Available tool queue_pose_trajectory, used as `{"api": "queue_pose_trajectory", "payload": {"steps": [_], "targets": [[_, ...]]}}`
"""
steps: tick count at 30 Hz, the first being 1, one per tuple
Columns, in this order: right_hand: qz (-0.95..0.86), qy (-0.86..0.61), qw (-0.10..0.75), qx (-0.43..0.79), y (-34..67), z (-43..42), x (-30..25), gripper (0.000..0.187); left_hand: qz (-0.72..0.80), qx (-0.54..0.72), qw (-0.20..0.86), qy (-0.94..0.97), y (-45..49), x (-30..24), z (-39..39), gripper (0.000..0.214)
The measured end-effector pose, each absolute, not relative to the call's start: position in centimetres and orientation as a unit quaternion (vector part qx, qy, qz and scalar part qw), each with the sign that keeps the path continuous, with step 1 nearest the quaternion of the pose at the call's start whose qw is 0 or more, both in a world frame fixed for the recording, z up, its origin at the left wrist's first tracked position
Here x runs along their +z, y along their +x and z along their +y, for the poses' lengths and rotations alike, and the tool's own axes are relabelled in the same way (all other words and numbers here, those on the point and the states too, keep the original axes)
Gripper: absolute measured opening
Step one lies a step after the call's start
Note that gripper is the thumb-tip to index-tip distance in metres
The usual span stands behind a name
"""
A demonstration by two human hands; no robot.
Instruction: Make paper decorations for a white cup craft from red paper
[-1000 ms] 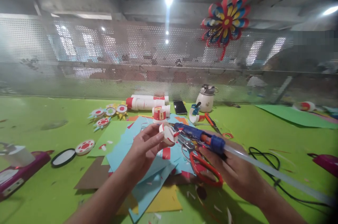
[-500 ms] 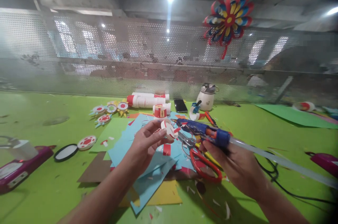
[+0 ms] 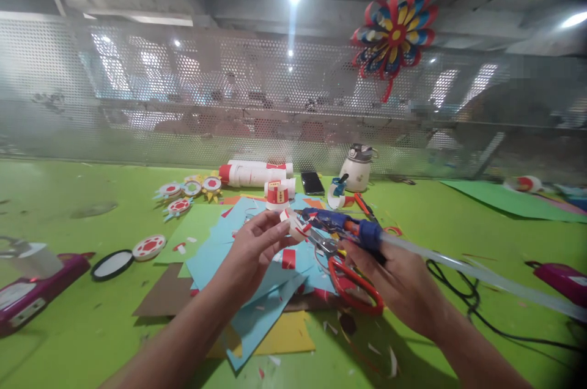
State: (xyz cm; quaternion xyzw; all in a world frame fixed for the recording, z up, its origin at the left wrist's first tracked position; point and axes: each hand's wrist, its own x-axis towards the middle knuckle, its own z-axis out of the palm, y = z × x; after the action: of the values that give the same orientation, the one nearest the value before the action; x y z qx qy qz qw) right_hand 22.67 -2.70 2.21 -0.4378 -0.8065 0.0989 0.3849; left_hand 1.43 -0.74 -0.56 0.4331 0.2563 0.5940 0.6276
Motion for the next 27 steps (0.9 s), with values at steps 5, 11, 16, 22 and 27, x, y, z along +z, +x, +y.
{"api": "queue_pose_trajectory", "payload": {"steps": [5, 11, 16, 22, 27], "targets": [[-0.816, -0.437, 0.36, 0.111, 22.22, -2.73, 2.3, 0.031, 0.263, 0.596, 0.636, 0.413, 1.54, -0.45, -0.71, 0.025], [-0.813, -0.442, 0.36, 0.115, 22.16, -2.61, 2.09, 0.031, 0.263, 0.598, 0.636, 0.411, 1.51, -0.46, -0.79, 0.025], [-0.814, -0.438, 0.366, 0.108, 22.18, -2.58, 2.02, 0.03, 0.264, 0.594, 0.636, 0.417, 1.45, -0.57, -0.76, 0.022], [-0.817, -0.422, 0.38, 0.096, 22.02, -2.91, 2.23, 0.029, 0.256, 0.589, 0.639, 0.424, 1.39, -0.36, -0.88, 0.018], [-0.824, -0.423, 0.372, 0.061, 22.12, -2.85, 2.03, 0.029, 0.26, 0.59, 0.645, 0.411, 1.38, -0.18, -0.94, 0.021]]}}
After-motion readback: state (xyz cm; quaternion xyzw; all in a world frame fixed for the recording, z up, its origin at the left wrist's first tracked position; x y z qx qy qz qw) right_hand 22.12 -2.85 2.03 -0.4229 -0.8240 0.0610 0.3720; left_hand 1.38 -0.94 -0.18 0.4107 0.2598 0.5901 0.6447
